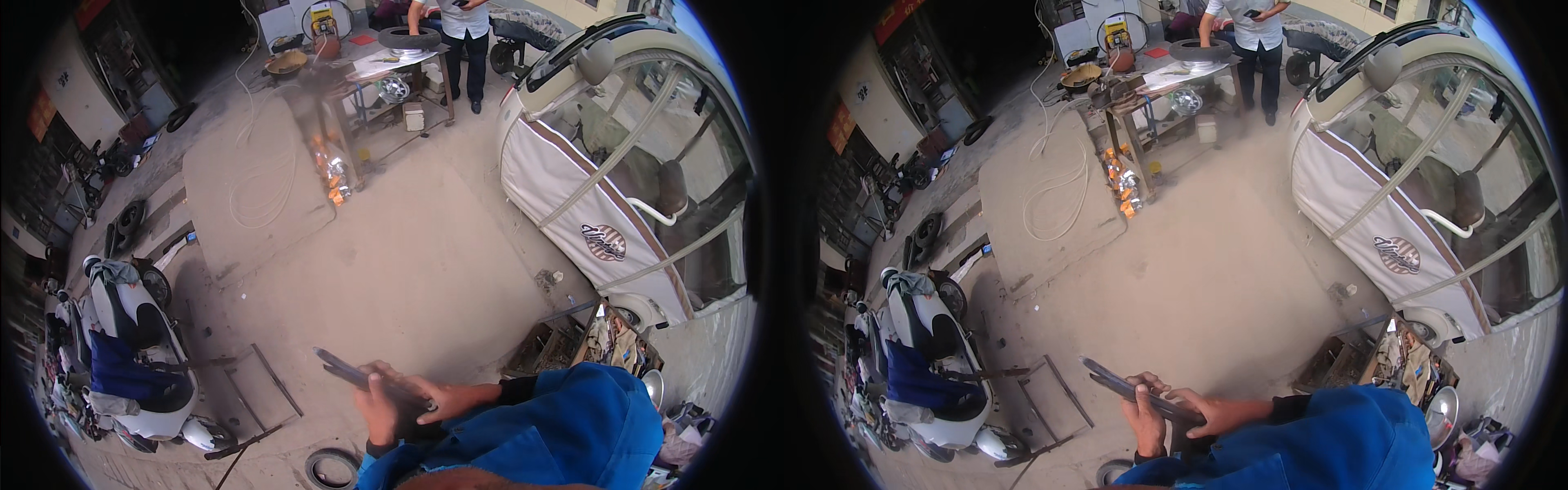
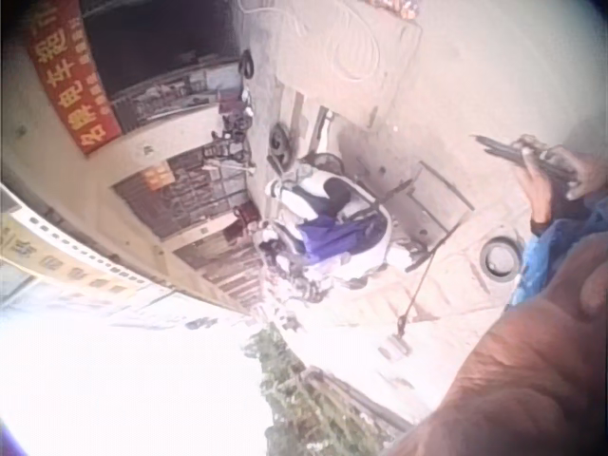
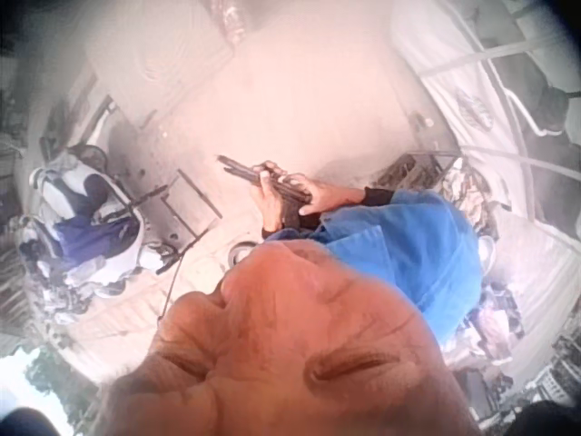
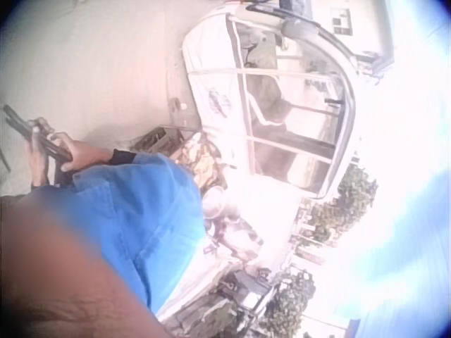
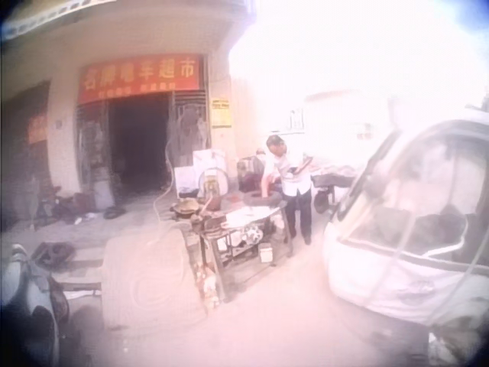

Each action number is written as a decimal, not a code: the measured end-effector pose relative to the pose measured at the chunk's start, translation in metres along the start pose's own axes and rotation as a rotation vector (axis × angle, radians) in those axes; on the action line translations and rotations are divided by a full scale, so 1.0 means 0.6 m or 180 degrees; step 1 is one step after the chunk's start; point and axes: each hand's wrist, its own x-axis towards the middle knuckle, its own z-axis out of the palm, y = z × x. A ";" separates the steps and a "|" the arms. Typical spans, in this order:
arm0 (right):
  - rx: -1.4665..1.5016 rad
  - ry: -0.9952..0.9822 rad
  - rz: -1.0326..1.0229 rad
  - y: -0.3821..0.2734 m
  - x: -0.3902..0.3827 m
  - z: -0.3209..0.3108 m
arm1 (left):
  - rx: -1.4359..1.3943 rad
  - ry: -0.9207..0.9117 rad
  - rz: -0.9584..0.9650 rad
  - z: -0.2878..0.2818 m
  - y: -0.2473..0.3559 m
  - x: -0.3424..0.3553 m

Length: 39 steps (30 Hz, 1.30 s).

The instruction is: The person cleans a silver wheel rim, places a tire onto it, and uses a tire iron to lever the tire bead over the rim edge. They rotate the tire and reposition the tool to seat the tire around the rim, then move the assembled wheel to a workbench.

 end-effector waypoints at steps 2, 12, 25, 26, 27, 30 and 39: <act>-0.0378 0.0767 -0.0248 -0.031 0.057 -0.036 | 0.0309 -0.0277 -0.0009 0.048 0.021 0.068; -0.0470 0.1669 -0.0217 -0.115 0.236 -0.499 | 0.1978 -0.1991 0.0728 0.346 0.075 0.523; -0.0899 0.4150 0.0069 -0.216 0.152 -1.059 | 0.2702 -0.4570 0.1864 0.863 0.023 1.047; -0.0816 0.4287 -0.0139 -0.230 0.176 -1.107 | 0.2694 -0.4508 0.1998 0.891 0.025 1.088; -0.0517 0.4298 -0.0191 -0.249 0.183 -1.169 | 0.2688 -0.4444 0.2128 0.921 0.027 1.125; 0.0568 0.4187 -0.0519 -0.328 0.223 -1.337 | 0.2944 -0.3877 0.1547 0.988 0.046 1.231; 0.0667 0.4235 -0.1149 -0.473 0.309 -1.764 | 0.3242 -0.3064 0.1298 1.164 0.014 1.567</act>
